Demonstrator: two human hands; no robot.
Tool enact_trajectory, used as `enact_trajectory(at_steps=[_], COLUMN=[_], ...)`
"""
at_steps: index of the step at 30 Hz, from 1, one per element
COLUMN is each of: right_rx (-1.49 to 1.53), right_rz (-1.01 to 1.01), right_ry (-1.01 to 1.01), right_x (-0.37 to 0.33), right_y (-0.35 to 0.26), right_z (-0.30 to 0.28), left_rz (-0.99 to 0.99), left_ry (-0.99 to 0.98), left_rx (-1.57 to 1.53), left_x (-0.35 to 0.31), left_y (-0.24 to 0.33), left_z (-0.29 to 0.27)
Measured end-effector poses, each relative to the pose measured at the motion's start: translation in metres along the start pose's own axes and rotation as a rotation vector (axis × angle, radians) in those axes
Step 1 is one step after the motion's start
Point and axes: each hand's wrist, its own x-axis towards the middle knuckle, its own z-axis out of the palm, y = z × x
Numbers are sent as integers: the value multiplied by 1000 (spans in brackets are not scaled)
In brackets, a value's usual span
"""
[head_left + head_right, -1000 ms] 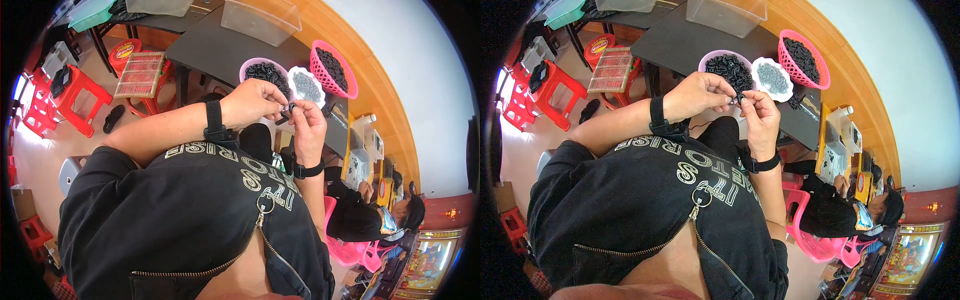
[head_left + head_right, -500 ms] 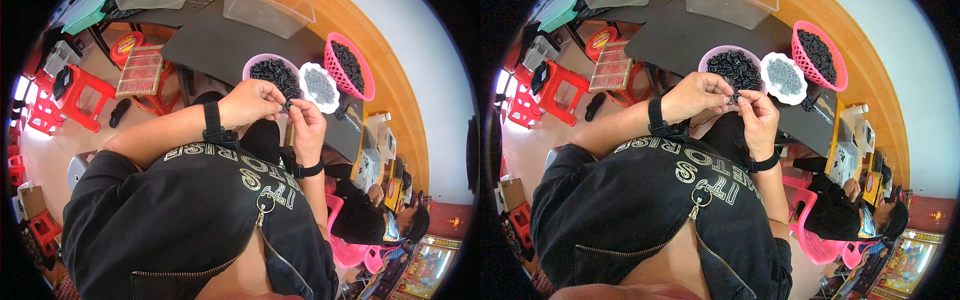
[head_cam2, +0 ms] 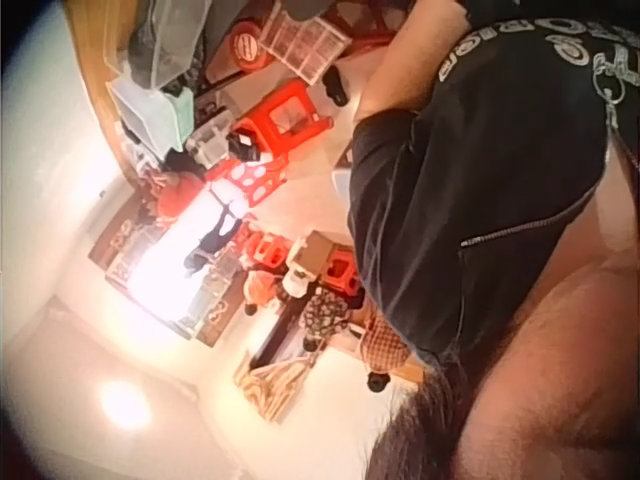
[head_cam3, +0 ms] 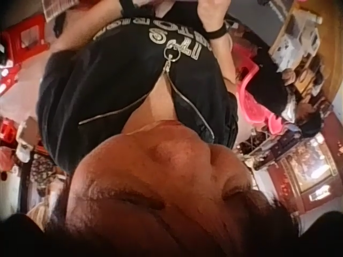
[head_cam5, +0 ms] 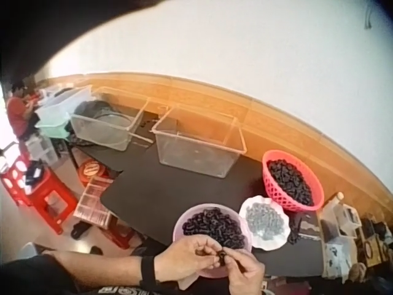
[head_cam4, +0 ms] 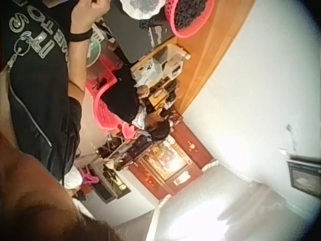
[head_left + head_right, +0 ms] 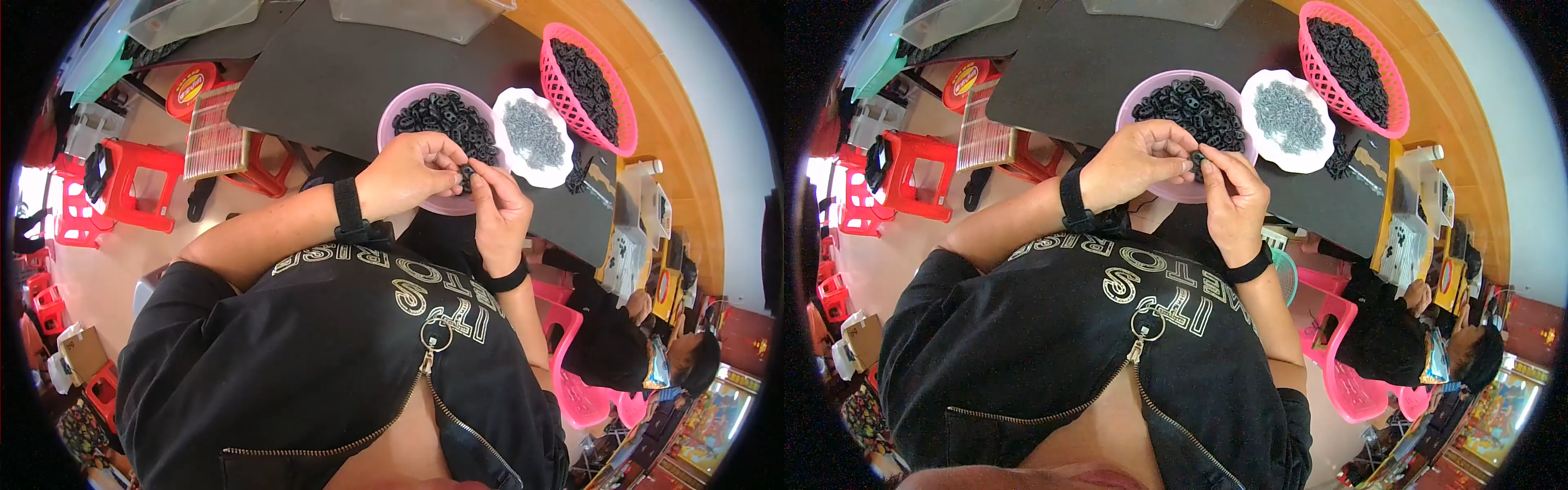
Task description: The person assembles plastic cord toggles by picking up plastic toggle pieces from a bowl and springs from a plate, then inserting the springs into the toggle pieces by hand.
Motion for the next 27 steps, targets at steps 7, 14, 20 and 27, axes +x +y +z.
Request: enact_trajectory(at_steps=[7, 14, 20, 27], right_rx=[-100, -269, -278, -256], right_rz=[-85, -191, -205, -202], right_ry=[27, 57, 65, 77], right_x=[-1, -1, -5, -11], right_y=[10, 4, 1, -1], right_z=[1, -1, -3, -5], left_rz=[-32, -79, -66, -39], left_ry=[-25, -6, -25, -44], left_rx=[44, 1, 11, 7], left_x=[10, 5, 2, -3], left_y=[-2, 6, 7, 4], left_z=[-1, 3, 7, 11])
